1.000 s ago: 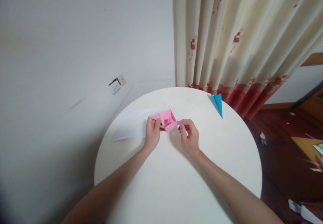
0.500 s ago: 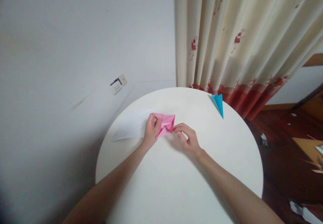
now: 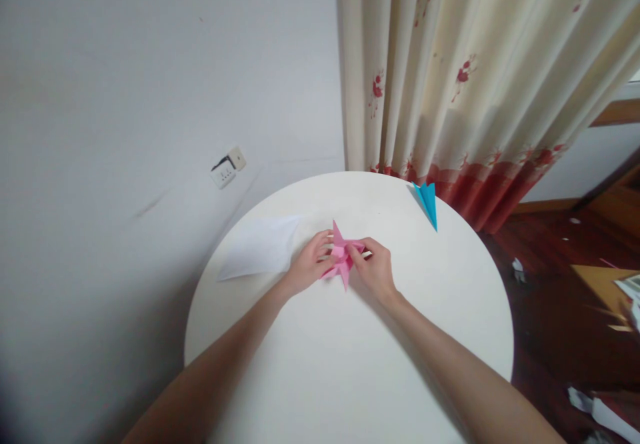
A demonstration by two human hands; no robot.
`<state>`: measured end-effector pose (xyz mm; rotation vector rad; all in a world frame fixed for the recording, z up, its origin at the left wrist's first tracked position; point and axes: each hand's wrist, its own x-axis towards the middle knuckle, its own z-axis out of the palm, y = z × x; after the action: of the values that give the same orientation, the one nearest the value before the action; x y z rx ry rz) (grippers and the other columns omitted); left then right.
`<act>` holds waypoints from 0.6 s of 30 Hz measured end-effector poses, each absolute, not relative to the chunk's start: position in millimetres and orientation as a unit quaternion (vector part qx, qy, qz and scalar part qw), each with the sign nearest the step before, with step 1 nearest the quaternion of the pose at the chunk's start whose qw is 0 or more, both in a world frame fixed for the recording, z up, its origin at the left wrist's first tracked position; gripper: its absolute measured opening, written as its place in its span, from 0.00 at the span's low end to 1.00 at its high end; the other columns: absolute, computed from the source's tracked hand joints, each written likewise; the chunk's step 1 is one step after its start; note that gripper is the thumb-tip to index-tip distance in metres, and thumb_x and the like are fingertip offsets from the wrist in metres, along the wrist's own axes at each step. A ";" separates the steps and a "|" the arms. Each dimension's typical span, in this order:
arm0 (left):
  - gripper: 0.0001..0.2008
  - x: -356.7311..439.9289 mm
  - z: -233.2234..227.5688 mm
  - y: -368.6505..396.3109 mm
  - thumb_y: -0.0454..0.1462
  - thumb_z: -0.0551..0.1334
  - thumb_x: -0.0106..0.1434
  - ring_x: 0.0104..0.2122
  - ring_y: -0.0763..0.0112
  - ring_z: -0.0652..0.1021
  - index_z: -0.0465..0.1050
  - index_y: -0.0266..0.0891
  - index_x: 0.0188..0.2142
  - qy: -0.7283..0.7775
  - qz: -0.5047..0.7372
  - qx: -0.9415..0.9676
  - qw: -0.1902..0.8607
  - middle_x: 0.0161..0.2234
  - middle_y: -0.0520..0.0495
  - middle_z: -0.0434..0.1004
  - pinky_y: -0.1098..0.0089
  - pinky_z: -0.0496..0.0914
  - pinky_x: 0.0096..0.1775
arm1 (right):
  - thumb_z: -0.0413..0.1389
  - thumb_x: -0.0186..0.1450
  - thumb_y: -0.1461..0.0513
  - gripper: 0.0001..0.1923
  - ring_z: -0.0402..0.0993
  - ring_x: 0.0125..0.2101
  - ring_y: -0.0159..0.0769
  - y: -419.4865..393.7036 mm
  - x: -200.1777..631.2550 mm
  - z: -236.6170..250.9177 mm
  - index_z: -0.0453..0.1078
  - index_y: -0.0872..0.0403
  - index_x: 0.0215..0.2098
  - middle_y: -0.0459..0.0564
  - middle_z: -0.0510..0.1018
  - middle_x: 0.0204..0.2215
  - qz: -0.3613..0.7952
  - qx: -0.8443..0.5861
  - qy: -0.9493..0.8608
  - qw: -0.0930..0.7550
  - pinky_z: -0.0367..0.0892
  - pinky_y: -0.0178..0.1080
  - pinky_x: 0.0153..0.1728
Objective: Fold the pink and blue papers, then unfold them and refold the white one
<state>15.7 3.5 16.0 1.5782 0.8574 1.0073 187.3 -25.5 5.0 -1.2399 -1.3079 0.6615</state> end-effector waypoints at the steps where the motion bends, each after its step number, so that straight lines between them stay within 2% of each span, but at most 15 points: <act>1: 0.20 16.1 15.4 4.8 0.37 0.67 0.58 0.42 0.64 0.80 0.70 0.39 0.51 0.367 0.406 0.656 0.520 0.48 0.39 0.77 0.66 0.74 0.42 | 0.57 0.63 0.53 0.15 0.72 0.26 0.36 -25.8 188.1 5.1 0.76 0.57 0.30 0.51 0.79 0.26 0.271 -0.535 -0.555 0.576 0.67 0.35 0.25; 4: 0.09 16.3 14.7 7.4 0.37 0.65 0.59 0.38 0.64 0.81 0.77 0.36 0.39 0.388 0.397 0.663 0.503 0.38 0.40 0.82 0.66 0.74 0.42 | 0.56 0.63 0.51 0.18 0.71 0.24 0.35 -25.9 189.9 5.4 0.75 0.56 0.27 0.50 0.78 0.24 0.254 -0.549 -0.550 0.576 0.65 0.35 0.23; 7: 0.08 15.2 14.8 7.6 0.38 0.65 0.60 0.34 0.65 0.81 0.79 0.36 0.35 0.405 0.409 0.664 0.476 0.35 0.41 0.83 0.67 0.74 0.39 | 0.55 0.65 0.50 0.19 0.71 0.24 0.35 -25.6 189.9 4.4 0.75 0.56 0.26 0.50 0.78 0.23 0.253 -0.557 -0.550 0.568 0.64 0.35 0.24; 10: 0.08 12.3 15.4 6.5 0.38 0.63 0.62 0.33 0.64 0.81 0.81 0.38 0.35 0.420 0.406 0.692 0.424 0.34 0.42 0.83 0.67 0.74 0.37 | 0.53 0.66 0.50 0.20 0.72 0.25 0.36 -25.8 189.4 3.0 0.76 0.55 0.27 0.50 0.79 0.24 0.254 -0.569 -0.558 0.549 0.65 0.35 0.25; 13: 0.09 8.0 17.5 4.3 0.37 0.61 0.64 0.33 0.63 0.81 0.81 0.42 0.37 0.409 0.385 0.762 0.322 0.34 0.45 0.83 0.66 0.73 0.38 | 0.52 0.67 0.49 0.21 0.74 0.28 0.38 -26.0 190.2 2.6 0.76 0.54 0.28 0.50 0.80 0.26 0.253 -0.575 -0.573 0.526 0.66 0.36 0.27; 18: 0.12 2.6 23.8 -1.3 0.33 0.58 0.66 0.40 0.63 0.79 0.80 0.46 0.42 0.375 0.326 0.853 0.162 0.40 0.45 0.83 0.63 0.71 0.46 | 0.51 0.67 0.48 0.23 0.73 0.26 0.38 -23.9 194.0 3.8 0.76 0.54 0.26 0.49 0.80 0.24 0.234 -0.576 -0.600 0.504 0.66 0.37 0.30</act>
<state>2.6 -1.3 23.8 2.4334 1.0689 0.9300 194.0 -23.9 3.8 -1.3907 -1.4476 0.5649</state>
